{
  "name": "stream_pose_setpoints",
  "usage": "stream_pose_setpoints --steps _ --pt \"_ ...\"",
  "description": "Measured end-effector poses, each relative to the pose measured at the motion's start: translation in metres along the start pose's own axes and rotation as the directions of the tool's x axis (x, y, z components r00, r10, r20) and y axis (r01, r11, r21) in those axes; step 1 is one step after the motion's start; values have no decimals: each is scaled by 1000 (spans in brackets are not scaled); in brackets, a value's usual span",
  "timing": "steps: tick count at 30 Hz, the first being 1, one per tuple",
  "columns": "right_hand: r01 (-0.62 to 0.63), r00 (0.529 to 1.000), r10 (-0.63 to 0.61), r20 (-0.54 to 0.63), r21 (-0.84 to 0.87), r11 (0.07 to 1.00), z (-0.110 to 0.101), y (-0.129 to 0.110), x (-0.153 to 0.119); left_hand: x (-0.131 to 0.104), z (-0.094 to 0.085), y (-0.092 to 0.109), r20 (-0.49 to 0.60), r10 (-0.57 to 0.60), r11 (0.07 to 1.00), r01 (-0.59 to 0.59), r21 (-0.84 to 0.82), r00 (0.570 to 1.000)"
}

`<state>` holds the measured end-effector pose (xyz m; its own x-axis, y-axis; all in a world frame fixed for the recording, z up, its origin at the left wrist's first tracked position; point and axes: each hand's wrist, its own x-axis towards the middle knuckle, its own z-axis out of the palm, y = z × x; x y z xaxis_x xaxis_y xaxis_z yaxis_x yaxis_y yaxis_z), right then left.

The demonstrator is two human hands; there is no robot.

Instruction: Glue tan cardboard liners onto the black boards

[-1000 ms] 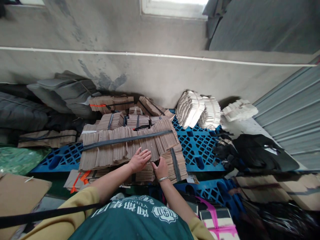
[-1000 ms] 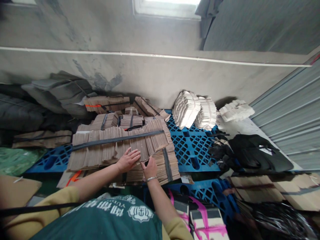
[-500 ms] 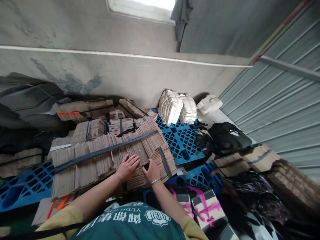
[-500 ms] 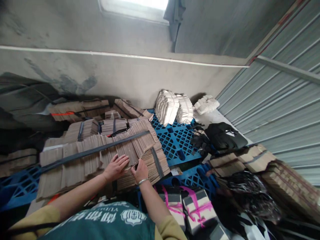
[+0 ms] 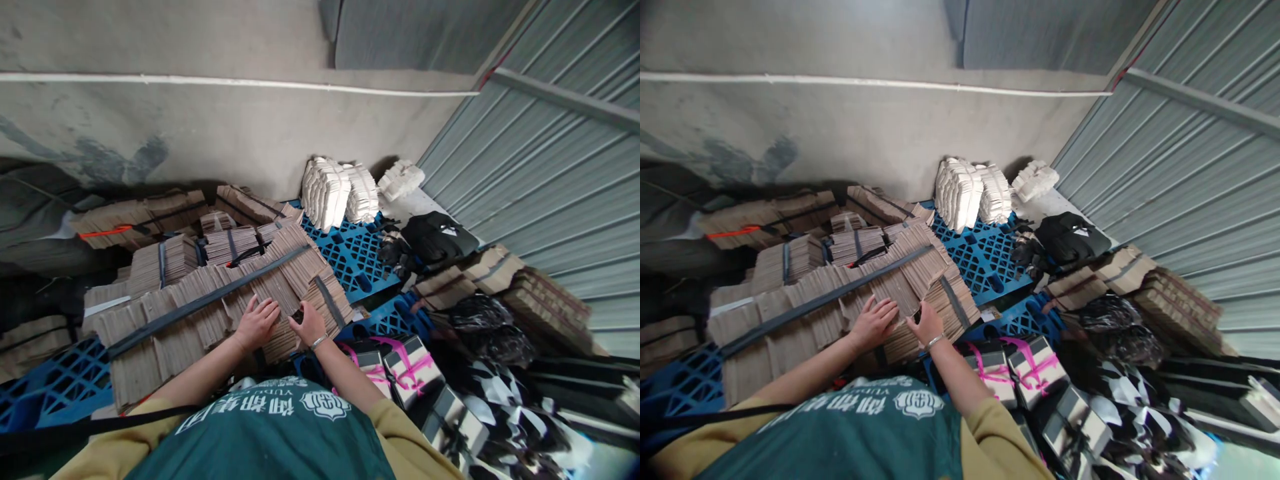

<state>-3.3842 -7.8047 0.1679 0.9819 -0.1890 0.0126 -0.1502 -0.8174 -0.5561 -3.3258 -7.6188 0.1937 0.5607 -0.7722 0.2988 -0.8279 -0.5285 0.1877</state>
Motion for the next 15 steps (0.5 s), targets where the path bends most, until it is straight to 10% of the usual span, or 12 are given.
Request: stream_pose_setpoints --steps 15 --pt "5 999 -7 43 59 998 3 7 4 -4 6 -6 30 100 995 -100 -15 995"
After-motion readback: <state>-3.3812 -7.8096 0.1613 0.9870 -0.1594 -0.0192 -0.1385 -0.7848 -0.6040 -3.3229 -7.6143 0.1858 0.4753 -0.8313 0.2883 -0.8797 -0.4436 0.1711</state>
